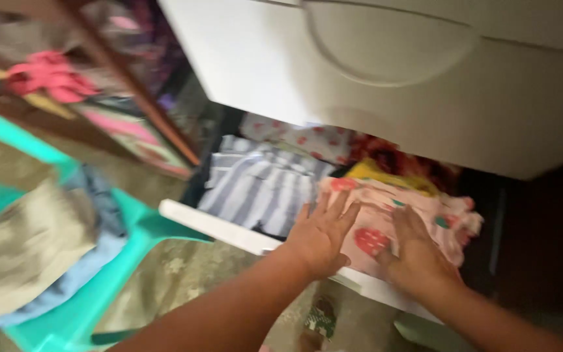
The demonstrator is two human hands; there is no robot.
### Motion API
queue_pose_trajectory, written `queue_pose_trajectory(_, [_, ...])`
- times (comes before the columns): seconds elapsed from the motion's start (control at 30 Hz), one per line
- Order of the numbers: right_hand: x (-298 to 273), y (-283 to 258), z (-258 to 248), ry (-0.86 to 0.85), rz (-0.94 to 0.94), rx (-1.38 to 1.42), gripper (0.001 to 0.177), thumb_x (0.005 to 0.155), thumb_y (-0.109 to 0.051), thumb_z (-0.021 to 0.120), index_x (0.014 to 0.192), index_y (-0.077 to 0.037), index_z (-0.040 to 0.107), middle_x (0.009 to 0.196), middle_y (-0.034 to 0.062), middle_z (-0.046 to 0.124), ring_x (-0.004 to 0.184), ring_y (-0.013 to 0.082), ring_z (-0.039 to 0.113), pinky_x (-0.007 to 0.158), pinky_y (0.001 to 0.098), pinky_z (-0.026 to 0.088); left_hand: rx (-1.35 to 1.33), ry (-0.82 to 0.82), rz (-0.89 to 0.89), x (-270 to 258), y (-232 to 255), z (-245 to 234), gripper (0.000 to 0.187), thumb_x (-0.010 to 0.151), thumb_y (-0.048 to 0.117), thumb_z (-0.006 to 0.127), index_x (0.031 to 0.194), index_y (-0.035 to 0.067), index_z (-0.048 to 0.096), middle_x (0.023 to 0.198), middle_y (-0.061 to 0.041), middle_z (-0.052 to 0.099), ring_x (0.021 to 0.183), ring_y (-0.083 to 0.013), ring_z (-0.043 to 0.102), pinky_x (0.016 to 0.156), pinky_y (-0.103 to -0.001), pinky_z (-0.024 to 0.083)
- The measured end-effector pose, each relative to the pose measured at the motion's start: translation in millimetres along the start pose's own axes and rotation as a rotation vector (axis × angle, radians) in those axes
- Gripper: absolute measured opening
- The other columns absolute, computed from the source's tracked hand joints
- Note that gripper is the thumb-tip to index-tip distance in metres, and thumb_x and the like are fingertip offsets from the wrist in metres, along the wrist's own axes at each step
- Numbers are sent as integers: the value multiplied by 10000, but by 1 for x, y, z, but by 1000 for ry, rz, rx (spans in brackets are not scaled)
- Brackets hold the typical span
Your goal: Folding laundry and organizing folded clothes from chairs into a chest of drawers.
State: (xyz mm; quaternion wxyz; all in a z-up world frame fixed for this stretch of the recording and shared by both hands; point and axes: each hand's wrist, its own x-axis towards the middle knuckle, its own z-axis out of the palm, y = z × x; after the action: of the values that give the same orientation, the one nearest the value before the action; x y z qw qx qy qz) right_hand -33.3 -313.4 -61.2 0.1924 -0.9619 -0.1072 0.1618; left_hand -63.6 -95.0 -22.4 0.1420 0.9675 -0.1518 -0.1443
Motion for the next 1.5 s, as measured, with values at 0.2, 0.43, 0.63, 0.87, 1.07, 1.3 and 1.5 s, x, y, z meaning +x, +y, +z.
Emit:
queue_pose_trajectory(0.2, [-8, -130, -16, 47, -573, -44, 943, 726, -197, 765, 1552, -40, 341, 1665, 184, 258, 1512, 368, 197, 1188, 449, 226, -79, 247, -107, -85, -27, -39, 1004, 808, 261, 776, 1584, 26, 184, 1668, -181, 200, 1536, -399, 184, 1166, -609, 244])
queue_pose_trajectory(0.43, [-35, -267, 12, -56, -828, -99, 924, 740, -174, 786, 1543, -71, 340, 1694, 138, 200, 1545, 407, 165, 1159, 480, 223, -70, 302, -339, -222, -84, -68, 1045, 784, 198, 767, 1592, 5, 134, 1670, -189, 184, 1537, -408, 169, 1158, -600, 255])
queue_pose_trajectory(0.63, [-76, -394, 57, -180, -1023, -64, 952, 714, -148, 808, 1550, -133, 354, 1698, 92, 252, 1544, 359, 215, 1166, 421, 275, -174, 363, -538, -360, -127, -65, 1040, 794, 158, 752, 1606, 7, 121, 1690, -204, 115, 1531, -462, 152, 1136, -587, 298])
queue_pose_trajectory(0.87, [-140, -545, 125, -254, -1260, -3, 952, 719, -100, 784, 1565, -98, 349, 1674, 167, 260, 1496, 372, 233, 1164, 435, 267, -267, 583, -678, -504, -182, -49, 999, 801, 163, 752, 1608, 24, 179, 1694, -239, 120, 1508, -517, 191, 1126, -573, 329])
queue_pose_trajectory(1.07, [-194, -627, 170, -370, -1397, 66, 894, 730, -97, 785, 1534, -124, 394, 1628, 183, 301, 1476, 365, 317, 1142, 425, 338, -311, 710, -848, -578, -225, -20, 891, 815, 155, 745, 1561, 37, 273, 1664, -272, 165, 1499, -508, 215, 1140, -567, 318])
queue_pose_trajectory(1.3, [-209, -704, 197, -583, -1305, -145, 899, 776, -153, 805, 1567, -307, 405, 1694, 83, 261, 1417, 295, 436, 1083, 367, 455, -413, 894, -1028, -626, -263, -12, 790, 806, 169, 719, 1519, 93, 389, 1596, -274, 332, 1390, -456, 431, 1092, -560, 373])
queue_pose_trajectory(1.5, [-186, -763, 230, -628, -1415, -180, 882, 779, -180, 747, 1579, -267, 385, 1696, 83, 280, 1378, 332, 478, 1056, 398, 466, -473, 1045, -1254, -667, -324, 29, 718, 810, 219, 711, 1484, 161, 469, 1498, -236, 463, 1240, -442, 563, 1041, -504, 451])
